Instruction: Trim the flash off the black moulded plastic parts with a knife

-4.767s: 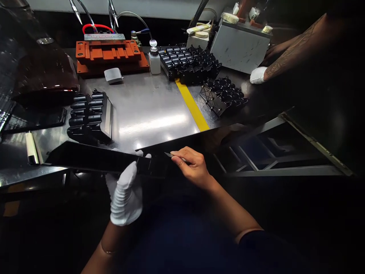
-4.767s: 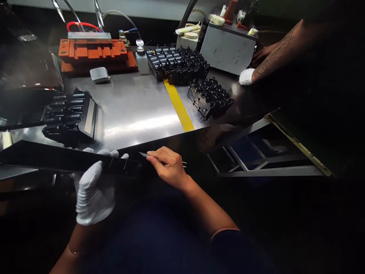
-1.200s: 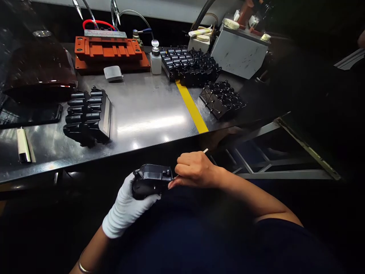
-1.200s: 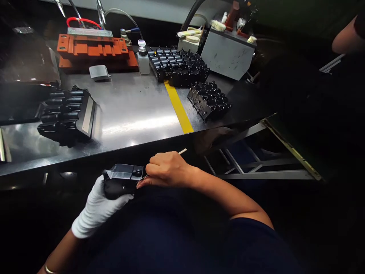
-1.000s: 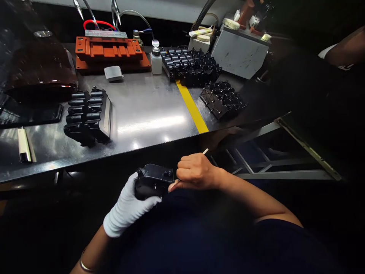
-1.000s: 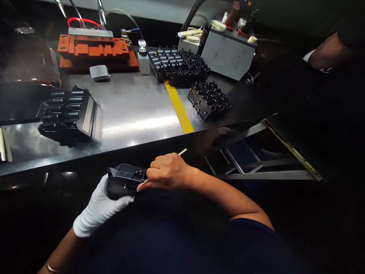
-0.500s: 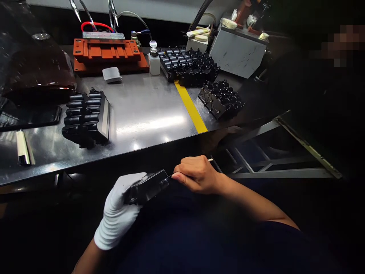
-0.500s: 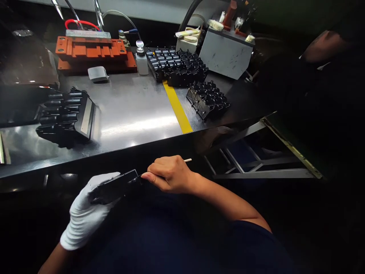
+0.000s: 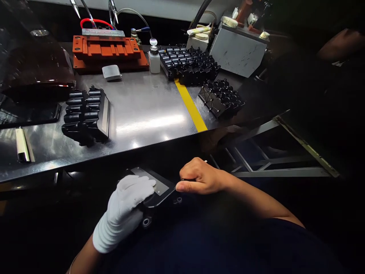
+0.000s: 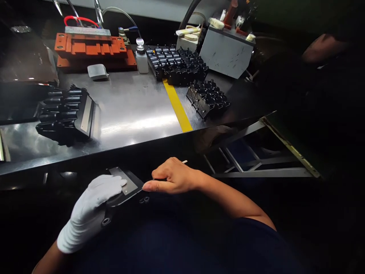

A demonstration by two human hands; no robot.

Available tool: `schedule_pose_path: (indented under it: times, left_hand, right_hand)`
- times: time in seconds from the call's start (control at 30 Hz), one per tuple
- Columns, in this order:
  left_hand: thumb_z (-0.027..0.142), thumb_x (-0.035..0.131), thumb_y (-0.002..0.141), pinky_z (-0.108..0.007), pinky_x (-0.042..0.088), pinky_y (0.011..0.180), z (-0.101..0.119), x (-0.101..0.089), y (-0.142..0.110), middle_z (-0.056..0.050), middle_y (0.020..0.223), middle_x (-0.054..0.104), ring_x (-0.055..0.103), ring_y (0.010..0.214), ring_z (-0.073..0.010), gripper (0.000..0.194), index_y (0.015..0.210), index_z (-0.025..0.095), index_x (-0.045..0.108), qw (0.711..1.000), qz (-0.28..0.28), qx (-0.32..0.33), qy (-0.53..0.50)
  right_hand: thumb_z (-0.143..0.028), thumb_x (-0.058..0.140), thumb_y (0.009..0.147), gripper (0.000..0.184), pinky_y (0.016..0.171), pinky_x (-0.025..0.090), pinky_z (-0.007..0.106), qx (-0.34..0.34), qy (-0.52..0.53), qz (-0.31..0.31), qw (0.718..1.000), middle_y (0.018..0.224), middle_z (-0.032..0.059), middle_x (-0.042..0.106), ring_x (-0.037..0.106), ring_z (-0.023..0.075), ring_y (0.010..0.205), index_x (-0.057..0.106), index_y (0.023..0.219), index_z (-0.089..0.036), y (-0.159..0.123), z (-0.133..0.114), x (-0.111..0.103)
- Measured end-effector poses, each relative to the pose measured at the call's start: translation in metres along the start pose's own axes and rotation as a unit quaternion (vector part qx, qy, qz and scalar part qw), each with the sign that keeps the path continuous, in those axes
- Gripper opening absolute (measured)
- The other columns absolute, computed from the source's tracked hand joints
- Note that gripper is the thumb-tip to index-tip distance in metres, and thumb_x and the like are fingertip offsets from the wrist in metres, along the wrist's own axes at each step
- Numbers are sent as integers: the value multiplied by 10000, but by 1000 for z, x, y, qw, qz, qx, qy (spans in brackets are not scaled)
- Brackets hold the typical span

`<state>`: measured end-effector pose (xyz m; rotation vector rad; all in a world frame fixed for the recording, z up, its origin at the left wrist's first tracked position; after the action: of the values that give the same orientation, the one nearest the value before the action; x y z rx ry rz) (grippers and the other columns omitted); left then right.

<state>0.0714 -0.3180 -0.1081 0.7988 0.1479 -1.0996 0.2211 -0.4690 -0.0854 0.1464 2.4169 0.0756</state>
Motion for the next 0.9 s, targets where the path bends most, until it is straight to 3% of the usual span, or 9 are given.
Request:
schedule_pose_path:
  times: [0.07, 0.13, 0.23, 0.3, 0.37, 0.47, 0.7, 0.9]
  left_hand:
    - [64, 688, 716, -391, 541, 830, -4, 1, 0, -48, 954, 741, 691, 889, -244, 390, 1038, 283, 691, 998, -4, -40, -42]
    - [130, 733, 707, -383, 549, 784, -15, 5, 0, -57, 952, 725, 685, 857, -246, 372, 1052, 260, 688, 981, -28, -146, -126]
    - [269, 770, 708, -349, 556, 680, -35, 17, -8, -59, 925, 713, 671, 748, -219, 433, 1122, 221, 654, 890, -73, -353, -279]
    - [338, 783, 691, -325, 546, 644, -42, 24, -13, -41, 868, 702, 641, 688, -193, 460, 1112, 207, 649, 834, -103, -418, -345]
    - [386, 792, 671, -292, 526, 618, -44, 29, -13, -24, 816, 677, 605, 666, -172, 422, 1026, 193, 671, 813, -138, -424, -374]
    - [444, 797, 645, -269, 501, 595, -45, 31, -11, -16, 786, 647, 573, 667, -165, 425, 955, 180, 677, 811, -154, -414, -383]
    - [457, 747, 687, -280, 495, 605, -50, 30, -8, -18, 741, 644, 560, 639, -172, 335, 866, 183, 674, 852, -129, -395, -320]
    - [548, 717, 685, -295, 511, 628, -49, 32, -6, -33, 781, 660, 572, 668, -186, 422, 888, 180, 673, 856, -121, -388, -319]
  right_hand:
    - [-483, 455, 947, 571, 473, 216, 239, -11, -2, 4, 1000, 494, -68, 244, 246, 57, 446, 257, 503, -183, 0, -2, -1]
    - [-509, 401, 966, 573, 483, 233, 242, -41, -27, 36, 998, 489, -56, 303, 293, 64, 457, 314, 502, -183, 3, -5, -5]
    - [-609, 401, 926, 564, 494, 250, 234, -111, -106, 108, 982, 533, -30, 421, 378, 79, 505, 472, 585, -165, 13, -13, -13]
    - [-683, 458, 853, 570, 489, 238, 229, -150, -162, 121, 968, 569, -23, 456, 400, 85, 528, 523, 647, -155, 20, -19, -13]
    - [-716, 470, 821, 588, 483, 217, 230, -173, -194, 102, 960, 576, -26, 452, 393, 86, 529, 520, 635, -160, 26, -22, -10]
    - [-713, 456, 831, 606, 478, 194, 234, -187, -201, 90, 957, 554, -36, 414, 368, 81, 514, 467, 566, -168, 31, -22, -5]
    - [-674, 471, 851, 596, 476, 190, 237, -183, -230, 130, 947, 529, -45, 362, 342, 80, 496, 445, 538, -169, 30, -17, -4]
    - [-674, 428, 871, 608, 474, 185, 244, -160, -247, 155, 943, 538, -37, 375, 341, 82, 496, 456, 540, -166, 31, -16, -5]
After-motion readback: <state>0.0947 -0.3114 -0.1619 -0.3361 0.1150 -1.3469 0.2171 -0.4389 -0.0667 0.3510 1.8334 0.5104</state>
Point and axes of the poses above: each hand's wrist, its own y-axis towards the middle knuckle, its own x-axis out of the palm, z = x × y, the point moved 5 cm from there along y, towards the middle knuckle
